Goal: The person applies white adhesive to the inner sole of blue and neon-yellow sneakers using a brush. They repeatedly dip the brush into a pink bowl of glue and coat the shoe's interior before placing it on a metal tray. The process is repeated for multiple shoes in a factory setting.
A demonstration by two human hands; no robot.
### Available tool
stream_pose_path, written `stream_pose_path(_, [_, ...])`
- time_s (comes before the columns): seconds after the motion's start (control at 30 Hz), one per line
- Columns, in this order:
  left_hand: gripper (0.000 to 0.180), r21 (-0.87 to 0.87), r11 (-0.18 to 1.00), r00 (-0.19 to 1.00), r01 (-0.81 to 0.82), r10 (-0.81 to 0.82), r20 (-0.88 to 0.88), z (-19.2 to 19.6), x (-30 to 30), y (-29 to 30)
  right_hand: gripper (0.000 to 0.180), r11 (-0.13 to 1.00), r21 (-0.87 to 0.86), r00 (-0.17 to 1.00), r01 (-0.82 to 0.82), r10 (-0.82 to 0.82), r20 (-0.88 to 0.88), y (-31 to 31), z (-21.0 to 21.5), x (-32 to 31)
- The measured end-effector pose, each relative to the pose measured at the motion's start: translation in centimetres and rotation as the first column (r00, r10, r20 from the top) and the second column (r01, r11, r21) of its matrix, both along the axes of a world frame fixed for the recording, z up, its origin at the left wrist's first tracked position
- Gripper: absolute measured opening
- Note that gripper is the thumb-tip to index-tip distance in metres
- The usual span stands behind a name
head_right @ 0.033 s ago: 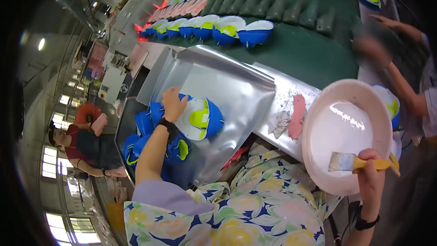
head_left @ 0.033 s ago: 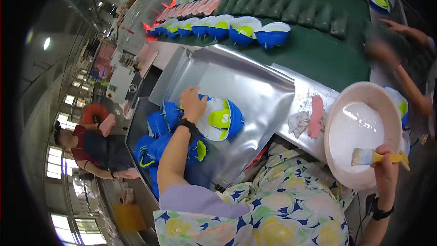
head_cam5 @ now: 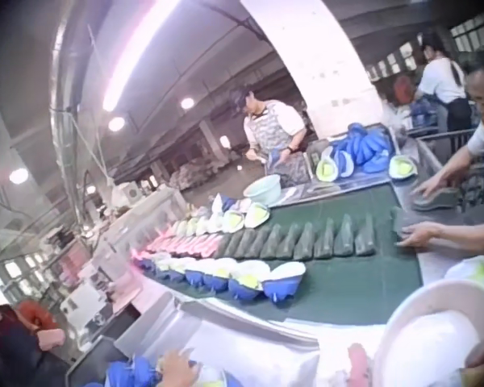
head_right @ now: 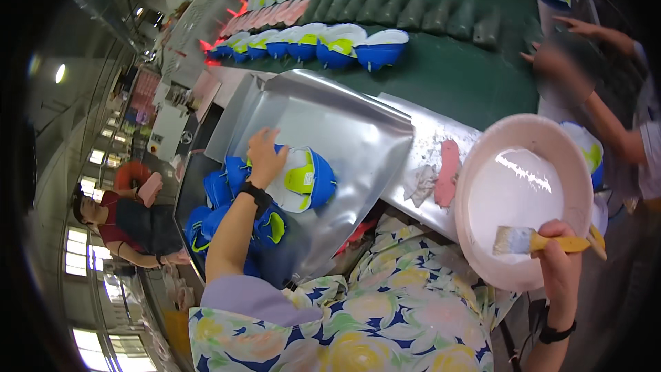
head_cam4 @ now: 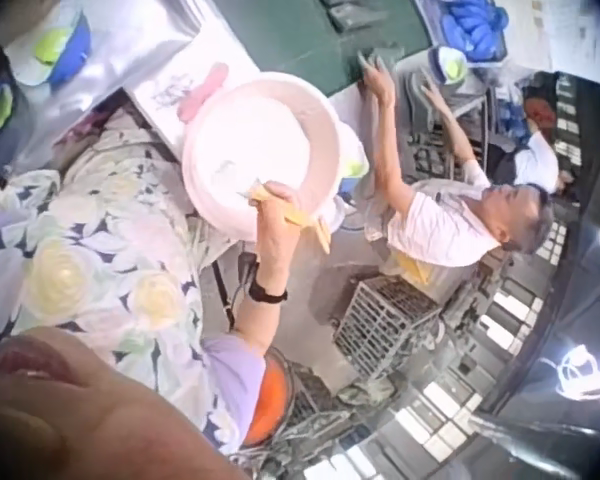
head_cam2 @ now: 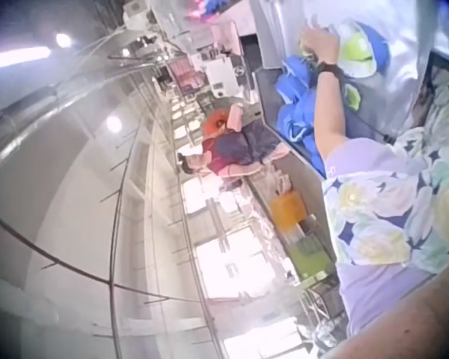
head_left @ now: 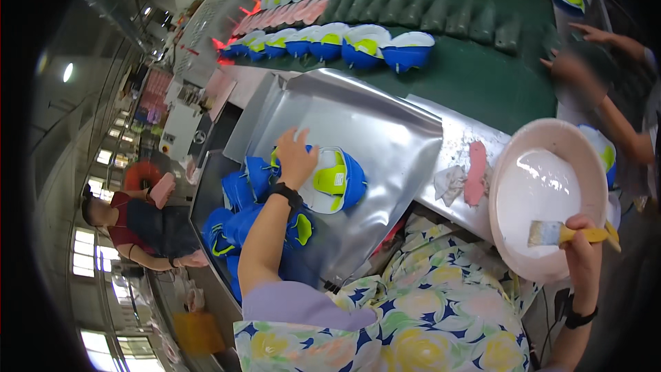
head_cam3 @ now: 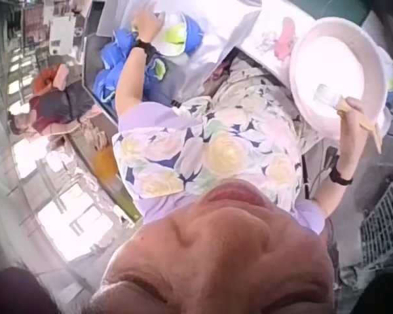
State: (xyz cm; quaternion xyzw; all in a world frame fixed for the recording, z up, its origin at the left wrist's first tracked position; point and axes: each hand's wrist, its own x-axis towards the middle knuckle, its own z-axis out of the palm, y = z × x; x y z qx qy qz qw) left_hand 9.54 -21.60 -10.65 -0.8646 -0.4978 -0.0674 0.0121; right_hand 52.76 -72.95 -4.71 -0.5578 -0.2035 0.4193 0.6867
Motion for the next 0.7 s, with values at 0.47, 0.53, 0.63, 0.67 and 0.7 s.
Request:
stream_pose_path(0.47, [0.044,-0.567,0.374,0.443,0.734,0.369,0.817,5.4,12.7,-10.1,0.029,0.976,-0.213,0.992,0.044,-0.018,0.125,1.5,-0.5,4.2])
stream_pose_path(0.53, [0.034,-0.511,0.211,0.249,0.833,0.682,0.688,4.7,13.7,-10.1,0.029,0.975,-0.221,0.997,0.024,-0.009,0.071,1.8,1.4,3.7])
stream_pose_path(0.63, [0.025,-0.652,0.154,0.346,0.743,0.745,0.570,-4.2,8.7,-9.1,0.025,0.965,-0.260,0.992,-0.027,0.059,0.115,2.6,1.5,3.9])
stream_pose_path(0.67, [0.027,-0.731,0.137,0.430,0.669,0.730,0.531,-5.1,8.3,-10.4,0.024,0.961,-0.273,0.989,-0.046,0.083,0.125,3.2,1.3,4.1])
stream_pose_path(0.7, [0.029,-0.750,0.081,0.334,0.657,0.860,0.385,-3.4,10.2,-12.9,0.022,0.967,-0.252,0.990,-0.037,0.069,0.123,3.4,1.5,4.1])
